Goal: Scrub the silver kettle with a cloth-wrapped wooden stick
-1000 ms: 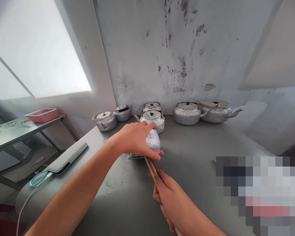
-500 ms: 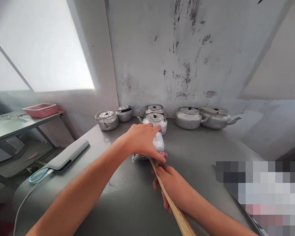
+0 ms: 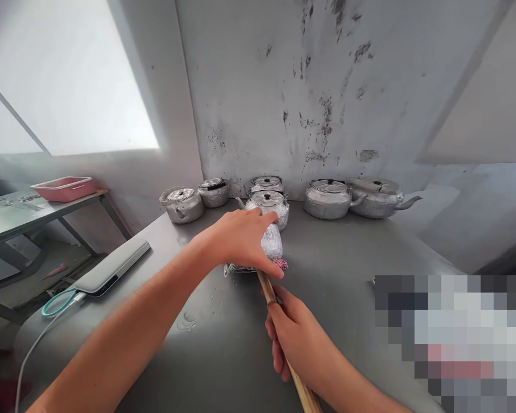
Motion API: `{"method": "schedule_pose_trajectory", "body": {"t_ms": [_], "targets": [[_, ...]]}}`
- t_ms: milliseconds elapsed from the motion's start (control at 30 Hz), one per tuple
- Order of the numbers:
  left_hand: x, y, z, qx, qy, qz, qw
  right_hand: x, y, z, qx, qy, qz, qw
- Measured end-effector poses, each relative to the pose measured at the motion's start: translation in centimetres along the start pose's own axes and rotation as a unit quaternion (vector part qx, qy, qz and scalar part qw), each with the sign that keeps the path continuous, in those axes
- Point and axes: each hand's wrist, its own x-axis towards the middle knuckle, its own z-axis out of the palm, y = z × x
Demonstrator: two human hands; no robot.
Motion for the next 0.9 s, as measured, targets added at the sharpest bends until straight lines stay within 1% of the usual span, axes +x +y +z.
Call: {"method": "schedule_pose_trajectory", "body": {"t_ms": [67, 267, 533, 667, 733, 800, 900], "targets": [[0.0, 0.1, -0.1, 0.008, 0.002, -0.002, 1.000, -0.1, -0.1, 0.1, -0.008, -0.007, 0.004, 1.000], [0.0, 0.3, -0.2, 0.021, 0.007, -0.007, 1.000, 0.2, 0.7, -0.1, 0.007, 0.009, -0.007, 1.000], [0.2, 0.3, -0.1, 0.024, 0.002, -0.008, 1.000, -0.4, 0.4, -0.5, 0.003, -0.018, -0.009, 1.000], [0.1, 0.6, -0.2, 0.025, -0.005, -0.010, 1.000, -0.2, 1.1, -0.4, 0.023, -0.004, -0.021, 1.000], [0.1, 0.7, -0.3, 0.025, -0.007, -0.012, 1.000, -0.1, 1.3, -0.4, 0.020, -0.007, -0.024, 0.999], [0.1, 0.7, -0.3, 0.026, -0.007, -0.014, 1.000, 0.0, 1.4, -0.5, 0.009, -0.014, -0.028, 0.999], [0.1, 0.7, -0.3, 0.027, -0.005, -0.014, 1.000, 0.0, 1.3, -0.6, 0.018, -0.008, -0.038, 0.999]]}}
